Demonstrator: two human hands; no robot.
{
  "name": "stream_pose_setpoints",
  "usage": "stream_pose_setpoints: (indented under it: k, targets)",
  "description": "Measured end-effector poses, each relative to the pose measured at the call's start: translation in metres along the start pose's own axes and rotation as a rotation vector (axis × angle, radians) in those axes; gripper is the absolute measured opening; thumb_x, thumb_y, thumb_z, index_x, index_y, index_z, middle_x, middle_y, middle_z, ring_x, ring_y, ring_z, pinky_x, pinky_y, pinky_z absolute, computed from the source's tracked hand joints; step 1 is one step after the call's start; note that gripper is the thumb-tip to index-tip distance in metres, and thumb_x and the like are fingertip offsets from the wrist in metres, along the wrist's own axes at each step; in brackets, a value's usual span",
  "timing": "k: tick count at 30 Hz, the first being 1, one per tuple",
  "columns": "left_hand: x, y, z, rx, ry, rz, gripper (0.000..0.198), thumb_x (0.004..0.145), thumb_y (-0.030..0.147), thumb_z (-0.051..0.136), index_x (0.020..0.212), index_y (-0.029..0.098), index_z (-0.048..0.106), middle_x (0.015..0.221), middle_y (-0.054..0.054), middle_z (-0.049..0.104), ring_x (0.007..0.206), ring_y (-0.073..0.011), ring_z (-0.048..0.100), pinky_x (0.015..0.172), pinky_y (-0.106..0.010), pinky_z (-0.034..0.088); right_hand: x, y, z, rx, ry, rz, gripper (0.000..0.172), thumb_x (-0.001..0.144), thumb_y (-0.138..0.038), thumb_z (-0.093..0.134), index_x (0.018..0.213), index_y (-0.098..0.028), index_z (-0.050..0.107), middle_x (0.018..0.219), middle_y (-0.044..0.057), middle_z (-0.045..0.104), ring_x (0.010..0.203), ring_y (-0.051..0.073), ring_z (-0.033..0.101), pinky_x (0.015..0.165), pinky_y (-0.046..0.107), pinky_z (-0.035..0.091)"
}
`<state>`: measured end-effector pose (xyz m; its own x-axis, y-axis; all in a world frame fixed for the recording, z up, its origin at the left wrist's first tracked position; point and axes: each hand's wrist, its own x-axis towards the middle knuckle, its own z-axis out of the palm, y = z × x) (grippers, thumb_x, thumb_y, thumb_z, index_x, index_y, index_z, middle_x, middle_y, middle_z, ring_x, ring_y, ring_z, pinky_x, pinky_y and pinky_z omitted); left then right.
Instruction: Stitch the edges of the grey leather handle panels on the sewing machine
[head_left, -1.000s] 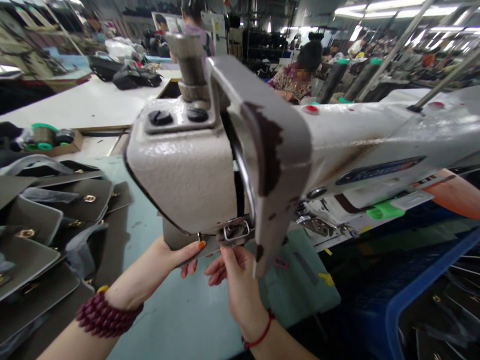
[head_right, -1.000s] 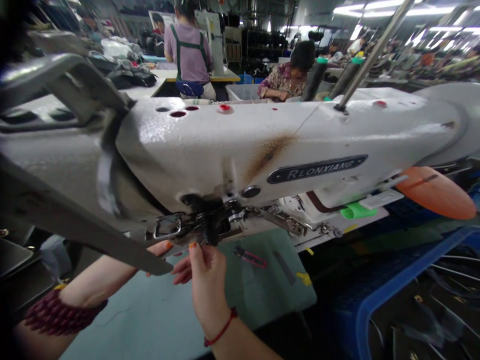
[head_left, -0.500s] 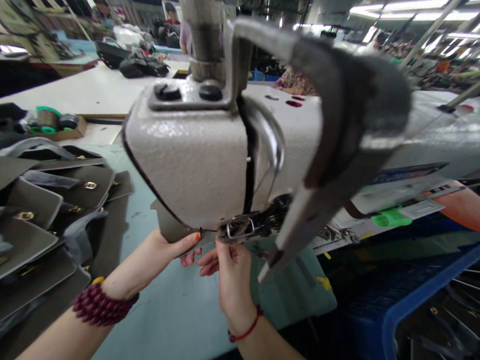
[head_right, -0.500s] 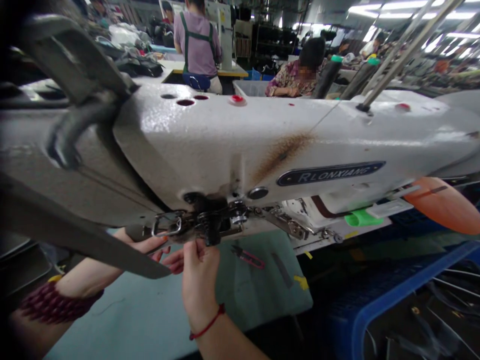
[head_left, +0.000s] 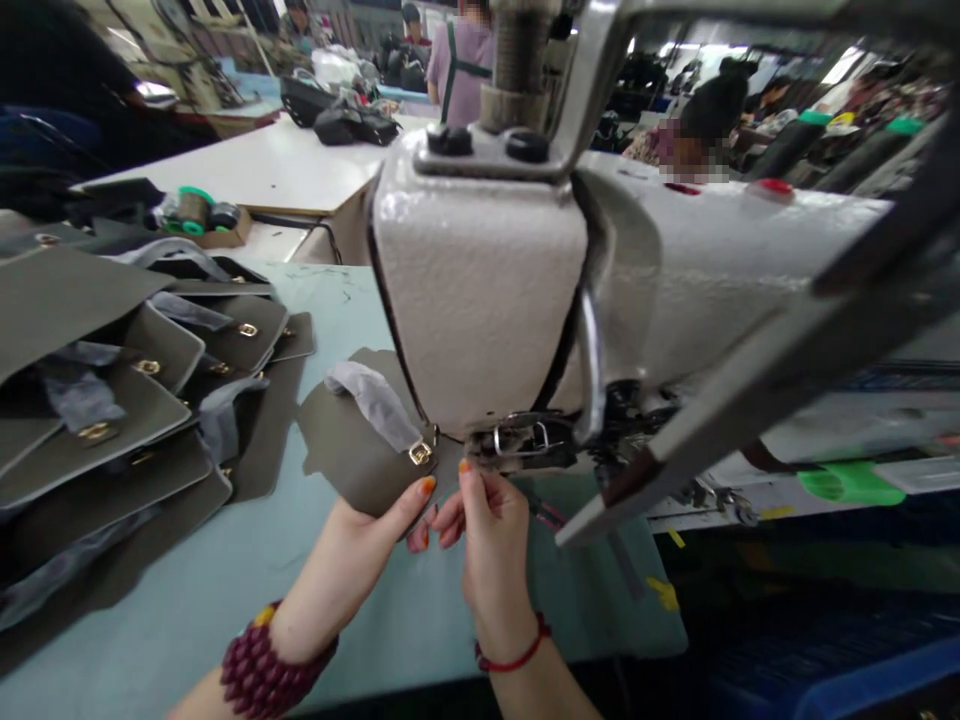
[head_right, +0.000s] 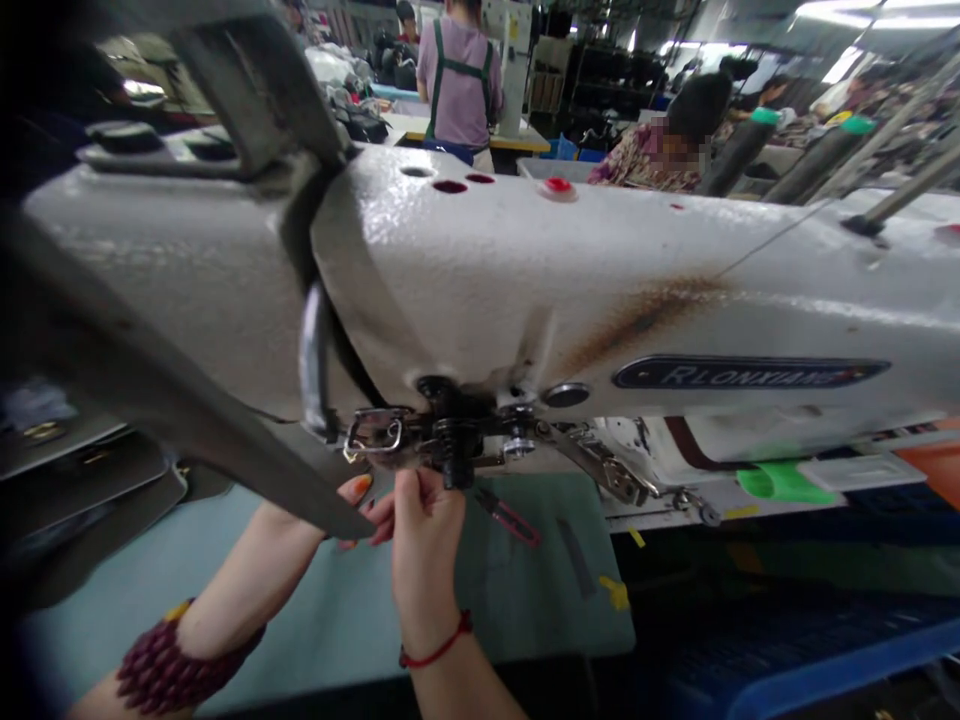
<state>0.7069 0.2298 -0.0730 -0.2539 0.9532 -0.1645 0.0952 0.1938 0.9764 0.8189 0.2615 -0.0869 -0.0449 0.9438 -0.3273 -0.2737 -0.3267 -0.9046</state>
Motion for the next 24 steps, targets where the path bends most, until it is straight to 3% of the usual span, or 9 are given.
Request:
stream_pose_setpoints:
  k: [5, 10, 17, 20, 22, 24]
  targets:
    - [-0.023, -0.006, 0.029, -0.044, 0.154, 0.072, 0.031, 0.084, 0.034, 0.063, 0.057, 0.02, 0.058, 0.05, 0.003, 0.058, 0.053, -0.0128, 0.056, 0.062, -0.022, 0.049, 0.0, -0.008, -0.012, -0.072, -0.042, 0.001, 0.046, 0.085, -0.039, 0.055, 0.046, -0.018, 0.047, 0.035, -0.005, 0.048, 0.029, 0.005, 0.04, 0.034, 0.015, 0.032]
    - [-0.041, -0.013, 0.066, -0.108, 0.239, 0.0, 0.039, 0.088, 0.041, 0.057, 0.055, 0.02, 0.056, 0.05, 0.001, 0.057, 0.05, -0.0135, 0.055, 0.056, -0.022, 0.047, 0.004, -0.014, -0.029, -0.06, -0.19, 0.099, 0.05, 0.087, -0.046, 0.052, 0.047, -0.022, 0.038, 0.031, -0.008, 0.038, 0.022, 0.007, 0.034, 0.026, 0.018, 0.027]
    - [-0.041, -0.01, 0.092, -0.172, 0.336, -0.085, 0.043, 0.083, 0.053, 0.058, 0.056, 0.02, 0.054, 0.055, 0.0, 0.056, 0.054, -0.0142, 0.053, 0.056, -0.023, 0.047, 0.01, -0.024, -0.049, -0.304, -0.255, -0.062, 0.051, 0.091, -0.048, 0.054, 0.051, -0.02, 0.041, 0.036, -0.008, 0.038, 0.028, 0.006, 0.037, 0.033, 0.018, 0.028]
    - [-0.05, -0.012, 0.092, -0.167, 0.201, -0.132, 0.05, 0.084, 0.058, 0.055, 0.052, 0.02, 0.055, 0.056, -0.004, 0.06, 0.058, -0.0168, 0.058, 0.062, -0.027, 0.049, 0.003, -0.025, -0.071, -0.501, -0.184, -0.207, 0.039, 0.095, -0.044, 0.05, 0.065, -0.018, 0.055, 0.046, -0.005, 0.048, 0.04, 0.01, 0.05, 0.042, 0.02, 0.038]
    - [-0.068, -0.017, 0.082, -0.212, -0.036, -0.205, 0.054, 0.083, 0.065, 0.051, 0.055, 0.02, 0.062, 0.056, -0.006, 0.063, 0.056, -0.0187, 0.06, 0.059, -0.03, 0.05, 0.0, -0.02, -0.095, -0.723, -0.067, -0.374, 0.028, 0.096, -0.038, 0.048, 0.083, -0.017, 0.064, 0.064, 0.001, 0.062, 0.059, 0.015, 0.062, 0.057, 0.023, 0.047]
    - [-0.086, -0.021, 0.058, -0.255, -0.25, -0.284, 0.055, 0.08, 0.07, 0.051, 0.073, 0.02, 0.072, 0.054, -0.007, 0.065, 0.047, -0.0189, 0.058, 0.049, -0.031, 0.048, -0.002, -0.009, -0.122, -0.967, 0.002, -0.53, 0.022, 0.094, -0.032, 0.05, 0.1, -0.017, 0.066, 0.092, 0.009, 0.069, 0.085, 0.022, 0.066, 0.076, 0.031, 0.051]
